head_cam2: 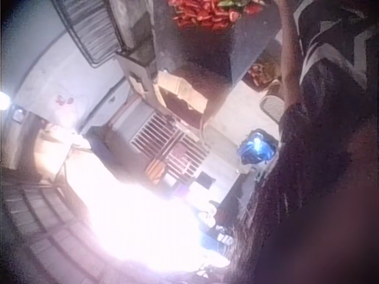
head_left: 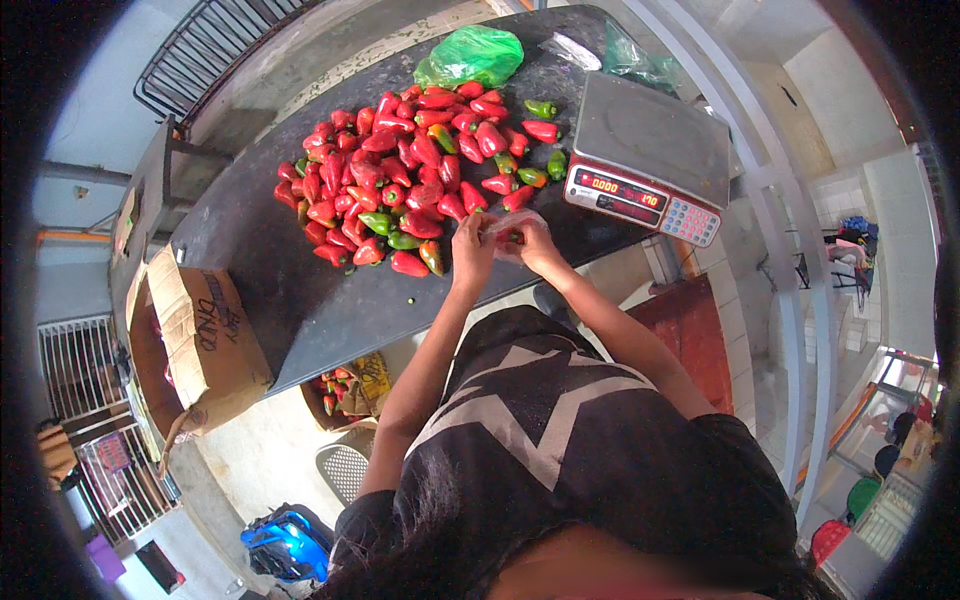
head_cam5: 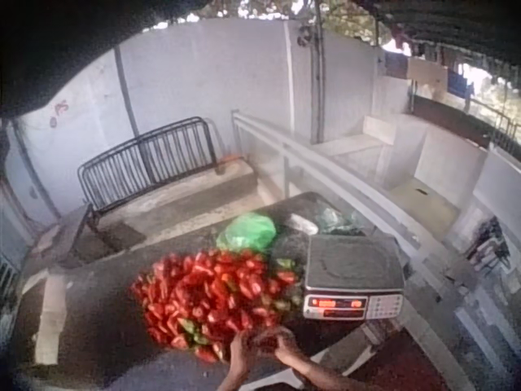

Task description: The person selects red and green peppers from a pile on a table, places them into a clear plastic bag, weighs the bag on a digital scale, and ties the bag. The process is repeated multiple times to package several portions of peppers.

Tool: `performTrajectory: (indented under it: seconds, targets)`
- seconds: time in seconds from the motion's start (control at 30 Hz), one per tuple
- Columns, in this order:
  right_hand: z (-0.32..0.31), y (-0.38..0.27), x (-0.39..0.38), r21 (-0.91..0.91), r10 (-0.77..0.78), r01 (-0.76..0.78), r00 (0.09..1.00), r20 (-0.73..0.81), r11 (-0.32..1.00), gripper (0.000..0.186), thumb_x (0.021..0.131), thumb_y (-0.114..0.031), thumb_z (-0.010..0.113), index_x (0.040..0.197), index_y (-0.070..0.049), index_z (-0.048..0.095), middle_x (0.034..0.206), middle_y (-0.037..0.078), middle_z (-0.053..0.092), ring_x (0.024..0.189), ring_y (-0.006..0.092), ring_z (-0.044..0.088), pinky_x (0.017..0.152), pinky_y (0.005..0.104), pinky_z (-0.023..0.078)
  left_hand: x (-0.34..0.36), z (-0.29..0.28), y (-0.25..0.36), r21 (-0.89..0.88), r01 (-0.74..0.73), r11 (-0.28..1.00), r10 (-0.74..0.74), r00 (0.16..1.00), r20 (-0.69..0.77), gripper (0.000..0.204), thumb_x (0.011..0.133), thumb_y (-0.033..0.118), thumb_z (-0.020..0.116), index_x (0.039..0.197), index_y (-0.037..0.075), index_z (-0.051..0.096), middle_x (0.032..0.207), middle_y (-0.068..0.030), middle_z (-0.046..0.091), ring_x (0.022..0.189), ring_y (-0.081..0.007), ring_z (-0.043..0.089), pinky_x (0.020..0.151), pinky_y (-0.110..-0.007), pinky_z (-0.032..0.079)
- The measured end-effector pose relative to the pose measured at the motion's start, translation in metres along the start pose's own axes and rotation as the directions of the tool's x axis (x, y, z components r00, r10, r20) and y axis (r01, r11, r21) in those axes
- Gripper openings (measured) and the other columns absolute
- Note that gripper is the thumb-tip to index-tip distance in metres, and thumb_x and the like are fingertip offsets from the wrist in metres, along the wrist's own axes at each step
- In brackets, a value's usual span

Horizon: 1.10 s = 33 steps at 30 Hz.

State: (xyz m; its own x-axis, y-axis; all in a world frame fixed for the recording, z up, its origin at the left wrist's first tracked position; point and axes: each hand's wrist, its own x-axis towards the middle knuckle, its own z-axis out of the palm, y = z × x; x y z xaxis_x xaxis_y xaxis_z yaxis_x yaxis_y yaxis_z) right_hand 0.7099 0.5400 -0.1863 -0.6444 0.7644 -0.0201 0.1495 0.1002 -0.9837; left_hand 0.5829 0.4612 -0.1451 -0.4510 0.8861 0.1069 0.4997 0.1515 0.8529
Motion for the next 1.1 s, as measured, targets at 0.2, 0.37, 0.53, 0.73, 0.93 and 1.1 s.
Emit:
performTrajectory:
  seconds: [0.2,0.37,0.53,0.73,0.93,1.1]
  targets:
    - [0.011,0.006,-0.004,-0.302,-0.164,0.127,0.981,-0.102,0.945,0.032,0.061,-0.008,0.08,0.092,-0.013,0.074,0.087,0.008,0.068,0.085,0.0279,0.064,0.079,0.0377,0.049,0.0,-0.005,0.001,-0.009,-0.033,0.999,0.033,0.999,-0.003,0.023,0.078,0.0,0.062,0.101,0.0,0.062,0.09,-0.0164,0.065,0.081,-0.0279,0.064,0.072,-0.036,0.05]
    - [0.013,0.002,-0.001,-0.394,-0.29,0.227,0.951,-0.109,0.891,0.026,0.067,-0.009,0.074,0.092,-0.013,0.074,0.085,0.011,0.068,0.084,0.0303,0.064,0.078,0.0409,0.048,0.0,-0.006,0.002,-0.032,-0.042,0.999,0.041,0.999,-0.026,0.021,0.078,0.001,0.063,0.099,0.0,0.063,0.089,-0.0155,0.064,0.079,-0.0269,0.064,0.071,-0.035,0.049]
    - [0.012,-0.001,0.001,-0.391,-0.089,0.054,0.993,-0.072,0.919,0.021,0.068,-0.012,0.073,0.088,-0.011,0.073,0.08,0.013,0.067,0.079,0.0323,0.064,0.074,0.0423,0.048,0.002,-0.005,0.004,-0.073,0.015,0.997,-0.016,1.0,-0.012,0.023,0.074,-0.003,0.058,0.096,0.0,0.063,0.09,-0.0186,0.064,0.081,-0.0318,0.064,0.073,-0.038,0.05]
    - [0.017,0.013,0.007,-0.573,-0.215,0.192,0.976,0.028,0.797,0.025,0.068,-0.015,0.076,0.091,-0.008,0.07,0.085,0.015,0.067,0.082,0.0325,0.065,0.072,0.0413,0.049,0.0,-0.005,0.003,-0.067,-0.009,0.998,0.007,1.0,-0.03,0.024,0.074,-0.003,0.057,0.097,0.0,0.064,0.091,-0.0191,0.064,0.083,-0.0324,0.065,0.075,-0.038,0.05]
    - [0.011,-0.001,-0.003,-0.466,-0.178,0.176,0.983,0.039,0.867,0.033,0.073,-0.015,0.074,0.102,-0.006,0.063,0.094,0.016,0.064,0.091,0.0358,0.062,0.079,0.0448,0.048,0.002,-0.007,0.001,-0.023,0.005,1.0,-0.006,0.999,-0.046,0.022,0.075,-0.003,0.063,0.098,-0.001,0.063,0.09,-0.0157,0.065,0.082,-0.0275,0.064,0.073,-0.035,0.05]
    - [-0.004,-0.044,-0.01,-0.636,-0.29,0.242,0.956,0.03,0.733,0.03,0.074,-0.013,0.071,0.101,-0.005,0.06,0.096,0.016,0.062,0.099,0.0358,0.058,0.086,0.0472,0.045,0.004,-0.009,0.005,-0.036,0.035,0.999,-0.037,0.998,-0.06,0.023,0.074,-0.001,0.059,0.097,-0.001,0.063,0.091,-0.0194,0.064,0.086,-0.0345,0.064,0.077,-0.04,0.049]
